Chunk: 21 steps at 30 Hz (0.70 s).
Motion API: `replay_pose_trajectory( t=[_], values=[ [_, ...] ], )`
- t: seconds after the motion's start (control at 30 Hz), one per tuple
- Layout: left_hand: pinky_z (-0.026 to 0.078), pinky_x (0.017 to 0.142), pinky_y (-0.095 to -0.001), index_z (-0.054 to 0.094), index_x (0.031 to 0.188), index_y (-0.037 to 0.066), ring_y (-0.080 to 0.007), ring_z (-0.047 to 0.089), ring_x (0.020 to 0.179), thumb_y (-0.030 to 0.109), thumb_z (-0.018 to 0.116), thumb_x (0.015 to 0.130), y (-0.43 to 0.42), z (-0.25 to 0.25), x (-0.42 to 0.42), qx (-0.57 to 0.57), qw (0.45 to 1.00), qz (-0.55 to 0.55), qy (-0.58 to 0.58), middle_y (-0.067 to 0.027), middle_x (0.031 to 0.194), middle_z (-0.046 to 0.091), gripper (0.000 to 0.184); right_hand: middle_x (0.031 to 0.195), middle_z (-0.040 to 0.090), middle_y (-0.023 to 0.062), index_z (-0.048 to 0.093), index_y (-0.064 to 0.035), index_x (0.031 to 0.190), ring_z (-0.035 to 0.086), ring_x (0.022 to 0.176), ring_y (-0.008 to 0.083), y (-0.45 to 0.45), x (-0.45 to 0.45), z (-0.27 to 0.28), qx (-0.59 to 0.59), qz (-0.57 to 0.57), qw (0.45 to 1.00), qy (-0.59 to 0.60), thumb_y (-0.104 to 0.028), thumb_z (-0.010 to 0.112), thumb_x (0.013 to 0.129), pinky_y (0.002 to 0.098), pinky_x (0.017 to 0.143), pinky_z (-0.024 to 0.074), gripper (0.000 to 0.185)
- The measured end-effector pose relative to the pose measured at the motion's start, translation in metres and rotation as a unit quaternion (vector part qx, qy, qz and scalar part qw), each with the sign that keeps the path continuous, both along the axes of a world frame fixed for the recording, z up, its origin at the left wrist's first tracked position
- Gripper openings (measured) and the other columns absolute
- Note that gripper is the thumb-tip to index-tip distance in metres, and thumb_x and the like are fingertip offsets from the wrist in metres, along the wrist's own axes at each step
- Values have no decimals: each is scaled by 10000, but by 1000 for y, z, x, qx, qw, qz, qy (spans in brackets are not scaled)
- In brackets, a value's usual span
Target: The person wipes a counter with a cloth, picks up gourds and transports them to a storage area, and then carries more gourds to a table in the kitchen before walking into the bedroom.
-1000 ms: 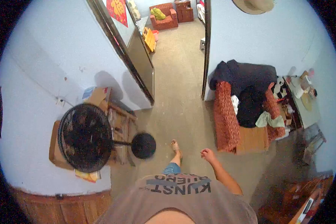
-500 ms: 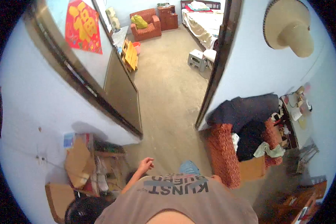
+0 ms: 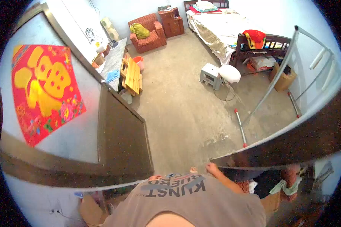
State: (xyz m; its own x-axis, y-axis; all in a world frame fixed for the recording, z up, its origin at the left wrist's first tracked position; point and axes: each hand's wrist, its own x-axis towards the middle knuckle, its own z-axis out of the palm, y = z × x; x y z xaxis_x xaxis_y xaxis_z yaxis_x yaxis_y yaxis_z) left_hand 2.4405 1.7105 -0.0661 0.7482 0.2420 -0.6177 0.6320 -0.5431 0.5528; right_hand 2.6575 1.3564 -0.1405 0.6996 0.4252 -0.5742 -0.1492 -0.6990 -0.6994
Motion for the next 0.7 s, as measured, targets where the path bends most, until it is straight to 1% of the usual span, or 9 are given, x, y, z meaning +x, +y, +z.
replay_pose_trajectory(
  t=[0.07, 0.1, 0.17, 0.23, 0.3, 0.53, 0.57, 0.63, 0.7],
  values=[
    [467, 710, -351, 618, 1005, 96, -240, 617, 809, 345, 530, 817, 27, -15, 25, 22, 996, 65, -64, -123, 857, 644, 324, 712, 632, 83, 626, -17, 839, 609, 617, 174, 52, 69, 8, 49, 33, 997, -49, -234, 511, 836, 311, 576, 476, 246],
    [467, 710, -351, 618, 1005, 96, -240, 617, 809, 345, 530, 817, 41, -40, 30, 19, 996, 66, -64, -123, 857, 644, 324, 724, 624, 71, 620, -27, 855, 604, 628, 163, 77, 94, 22, 106, -30, 994, 11, -217, 504, 837, 301, 568, 474, 223],
    [466, 713, -347, 620, 1012, 109, -225, 614, 798, 326, 542, 813, 77, -105, 38, -1, 974, 196, -114, -99, 858, 648, 305, 737, 616, 60, 614, -37, 872, 599, 638, 153, 119, 142, 26, 163, -96, 980, 68, -200, 497, 839, 291, 561, 471, 203],
    [465, 715, -341, 622, 978, 88, -209, 607, 795, 294, 561, 808, 121, -189, 36, -38, 964, 255, -64, -75, 857, 645, 274, 758, 601, 41, 597, -49, 904, 589, 659, 142, 154, 198, 27, 178, -64, 978, 92, -175, 483, 843, 276, 562, 470, 181],
    [466, 709, -337, 621, 956, 73, -197, 603, 787, 269, 571, 806, 147, -214, 56, -40, 958, 284, 1, -63, 852, 641, 252, 738, 599, 46, 587, -37, 897, 591, 668, 141, 172, 240, 13, 153, -56, 984, 74, -165, 480, 845, 278, 569, 473, 174],
    [474, 663, -327, 610, 923, 42, -173, 595, 739, 206, 572, 809, 270, -161, 259, 0, 967, 238, 89, -61, 828, 625, 203, 788, 646, 98, 633, -32, 934, 614, 706, 195, 118, 359, -56, -128, 28, 991, -5, -206, 572, 805, 314, 628, 481, 225],
    [475, 656, -326, 609, 918, 38, -169, 594, 733, 197, 572, 809, 289, -139, 305, -3, 971, 228, 76, -60, 824, 623, 196, 776, 645, 95, 639, -39, 919, 614, 703, 200, 102, 377, -75, -128, 50, 990, -43, -223, 580, 794, 328, 634, 482, 231],
    [470, 572, -301, 579, 943, 6, -160, 577, 646, 132, 545, 822, 302, -22, 436, -24, 987, 158, 15, -83, 783, 599, 178, 764, 644, 91, 645, -45, 904, 613, 700, 205, 110, 409, -59, -128, 65, 987, -69, -241, 588, 782, 342, 640, 482, 237],
    [453, 510, -280, 554, 1010, 14, -141, 552, 581, 108, 517, 832, 330, -23, 520, -83, 983, 157, -35, -77, 758, 580, 205, 761, 644, 83, 636, -59, 933, 609, 684, 181, 139, 429, 16, -79, -207, 972, 72, -198, 565, 794, 327, 634, 478, 209]
  ],
)
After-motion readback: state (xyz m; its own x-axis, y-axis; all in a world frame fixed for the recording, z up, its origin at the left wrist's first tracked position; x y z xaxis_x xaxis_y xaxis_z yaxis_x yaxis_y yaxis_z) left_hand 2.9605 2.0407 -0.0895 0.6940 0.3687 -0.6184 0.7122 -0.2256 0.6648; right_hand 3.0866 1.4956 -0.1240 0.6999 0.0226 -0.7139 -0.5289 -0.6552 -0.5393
